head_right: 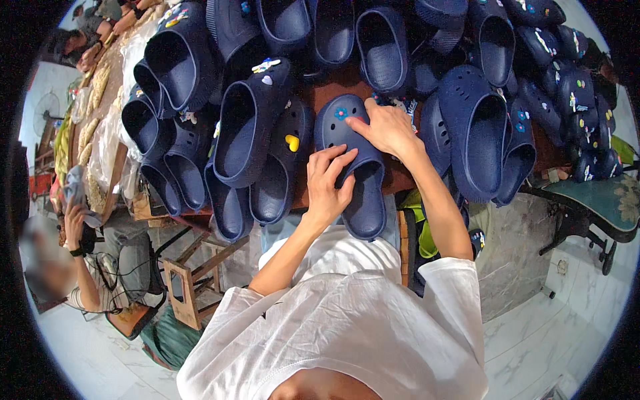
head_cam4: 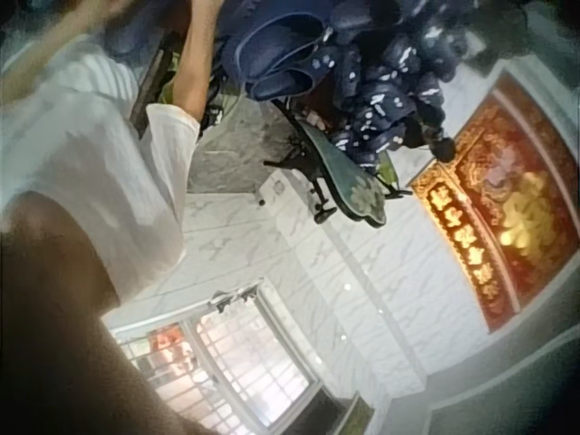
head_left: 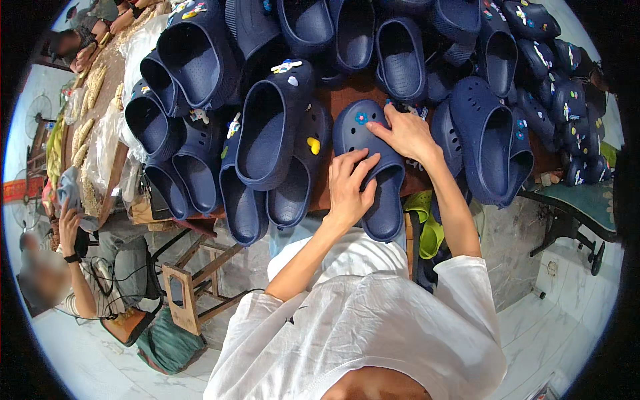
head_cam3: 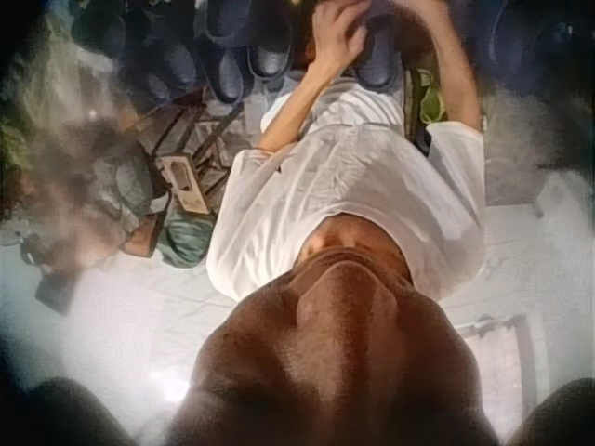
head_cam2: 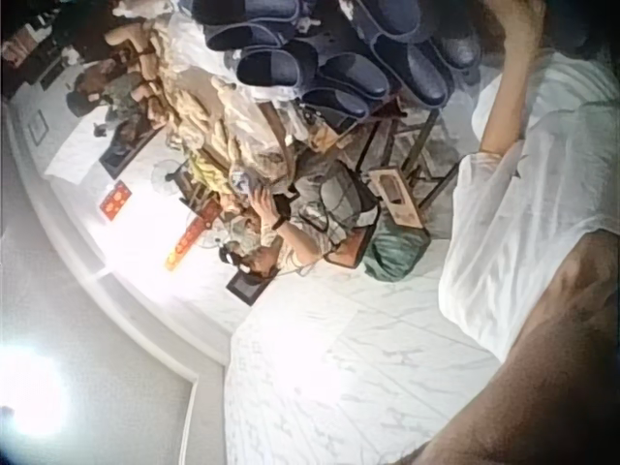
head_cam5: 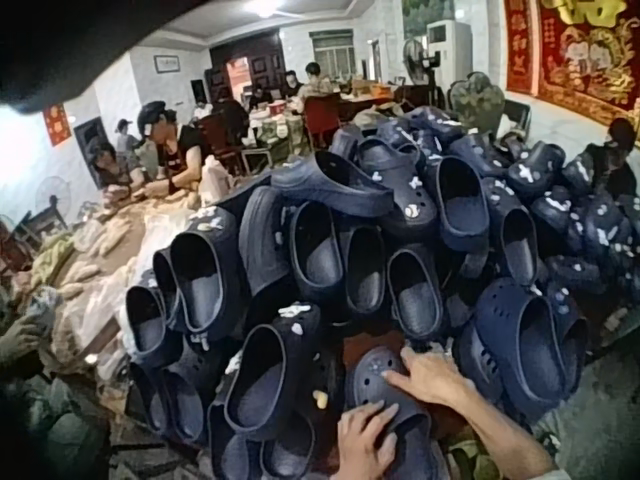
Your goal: Attaching decorative charms to the holes of rubber clog shoes.
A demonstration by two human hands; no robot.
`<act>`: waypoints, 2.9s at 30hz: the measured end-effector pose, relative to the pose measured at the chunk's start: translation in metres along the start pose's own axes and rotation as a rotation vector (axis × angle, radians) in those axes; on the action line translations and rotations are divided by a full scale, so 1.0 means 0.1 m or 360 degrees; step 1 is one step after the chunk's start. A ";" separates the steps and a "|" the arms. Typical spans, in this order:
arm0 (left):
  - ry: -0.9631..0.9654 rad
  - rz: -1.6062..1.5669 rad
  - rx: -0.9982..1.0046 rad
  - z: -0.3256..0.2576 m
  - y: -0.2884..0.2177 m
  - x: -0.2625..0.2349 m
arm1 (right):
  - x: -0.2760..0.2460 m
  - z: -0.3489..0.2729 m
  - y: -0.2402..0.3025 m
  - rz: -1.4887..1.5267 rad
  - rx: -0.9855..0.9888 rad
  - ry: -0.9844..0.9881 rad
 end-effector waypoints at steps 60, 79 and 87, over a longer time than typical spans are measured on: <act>-0.0087 -0.0077 -0.0022 -0.06 -0.02 -0.05 | -0.03 -0.21 -0.09 0.0337 0.0098 -0.0142; -0.0130 -0.0004 0.0012 -0.11 -0.05 0.02 | 0.02 -0.17 0.23 -0.0413 -0.0307 -0.0398; -0.0144 -0.0005 0.0007 -0.10 -0.06 0.02 | 0.03 -0.16 0.26 -0.0528 -0.0267 -0.0435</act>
Point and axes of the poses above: each hand's wrist, its own z-axis towards the middle knuckle, its own x-axis out of the palm, y = z × x, the point moved 6 cm from there along z, towards the middle knuckle, and after that the axes turned 5 degrees about -x, right-handed, at the moved point
